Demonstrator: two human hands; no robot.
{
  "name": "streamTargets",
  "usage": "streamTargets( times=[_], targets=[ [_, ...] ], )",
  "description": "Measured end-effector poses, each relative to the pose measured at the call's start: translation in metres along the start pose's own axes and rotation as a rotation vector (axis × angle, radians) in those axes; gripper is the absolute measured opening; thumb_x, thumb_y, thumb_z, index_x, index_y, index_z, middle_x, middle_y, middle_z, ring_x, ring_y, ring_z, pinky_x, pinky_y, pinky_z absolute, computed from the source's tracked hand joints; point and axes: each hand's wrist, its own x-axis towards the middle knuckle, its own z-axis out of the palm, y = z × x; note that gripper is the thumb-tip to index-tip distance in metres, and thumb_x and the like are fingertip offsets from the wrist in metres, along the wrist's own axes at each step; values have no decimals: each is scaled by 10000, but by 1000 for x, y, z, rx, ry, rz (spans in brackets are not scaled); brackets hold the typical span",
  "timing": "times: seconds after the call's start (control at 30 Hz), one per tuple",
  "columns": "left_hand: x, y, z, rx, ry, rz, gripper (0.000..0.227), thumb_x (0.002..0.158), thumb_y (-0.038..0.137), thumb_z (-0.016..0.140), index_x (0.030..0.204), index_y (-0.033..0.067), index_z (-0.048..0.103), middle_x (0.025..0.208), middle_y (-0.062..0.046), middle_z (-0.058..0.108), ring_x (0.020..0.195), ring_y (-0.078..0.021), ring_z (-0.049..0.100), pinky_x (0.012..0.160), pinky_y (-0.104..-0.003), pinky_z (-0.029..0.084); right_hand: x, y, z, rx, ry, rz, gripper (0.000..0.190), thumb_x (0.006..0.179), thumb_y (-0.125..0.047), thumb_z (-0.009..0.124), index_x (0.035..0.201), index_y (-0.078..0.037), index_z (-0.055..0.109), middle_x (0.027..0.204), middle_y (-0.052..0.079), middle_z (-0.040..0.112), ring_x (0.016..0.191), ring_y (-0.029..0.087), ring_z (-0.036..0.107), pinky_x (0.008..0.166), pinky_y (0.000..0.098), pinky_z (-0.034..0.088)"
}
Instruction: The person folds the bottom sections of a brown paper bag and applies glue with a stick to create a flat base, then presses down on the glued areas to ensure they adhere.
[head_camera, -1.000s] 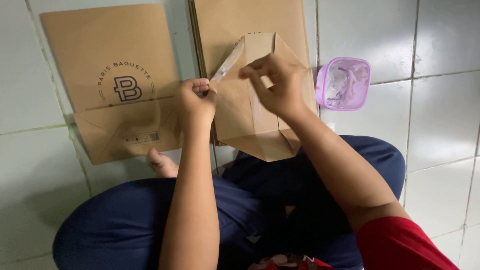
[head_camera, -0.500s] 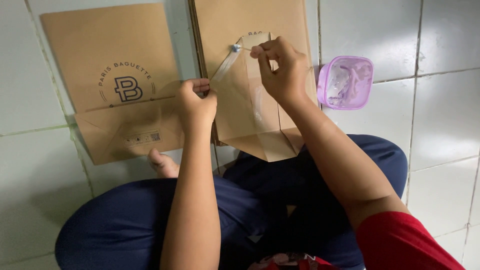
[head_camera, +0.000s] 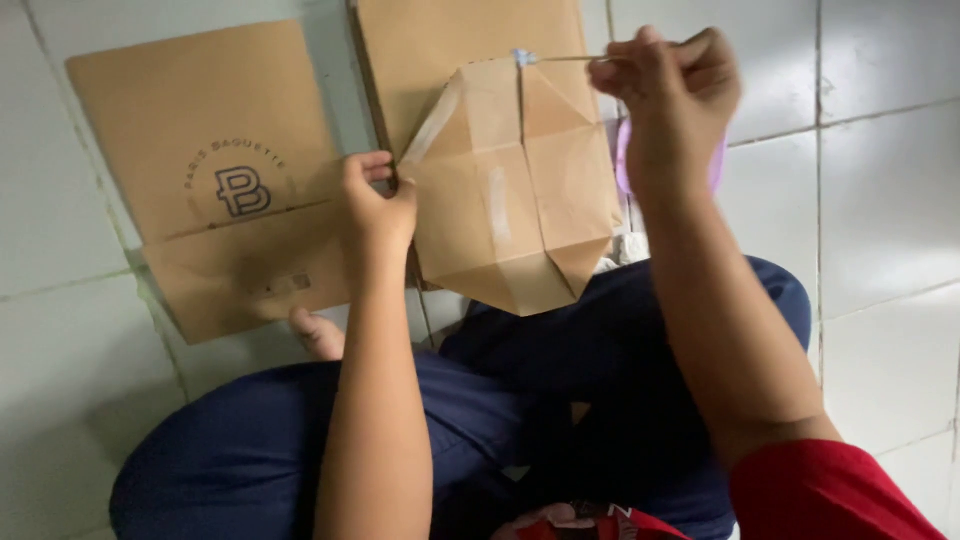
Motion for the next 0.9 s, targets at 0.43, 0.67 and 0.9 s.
streamTargets(
  times=[0.43, 0.67, 0.9],
  targets=[
    [-16, 25, -7, 402, 24, 654, 621, 782, -51, 663, 1367, 126, 549, 1315, -210, 641, 1151, -485, 522, 1022, -520, 389, 26, -23, -151, -954, 51, 159, 374, 1003, -9, 794, 812, -130, 497, 733, 49, 785, 725, 106, 836, 560, 189, 582],
    [-30, 40, -4, 515, -33, 515, 649, 851, 116, 744, 1436, 183, 469, 1373, -18, 642, 1240, -348, 428, 953, -576, 275, 31, 38, -176, -985, -12, 254, 421, 984, -21, 733, 740, -153, 417, 670, 15, 743, 836, 132, 856, 514, 210, 480],
    [-24, 34, -5, 411, -88, 511, 656, 890, 111, 759, 1457, 100, 430, 1297, -123, 623, 1252, -356, 541, 1048, -553, 331, 35, 53, -179, -1044, -49, 253, 402, 967, -34, 741, 730, -140, 434, 628, -1, 701, 794, 109, 828, 523, 247, 477]
  ],
)
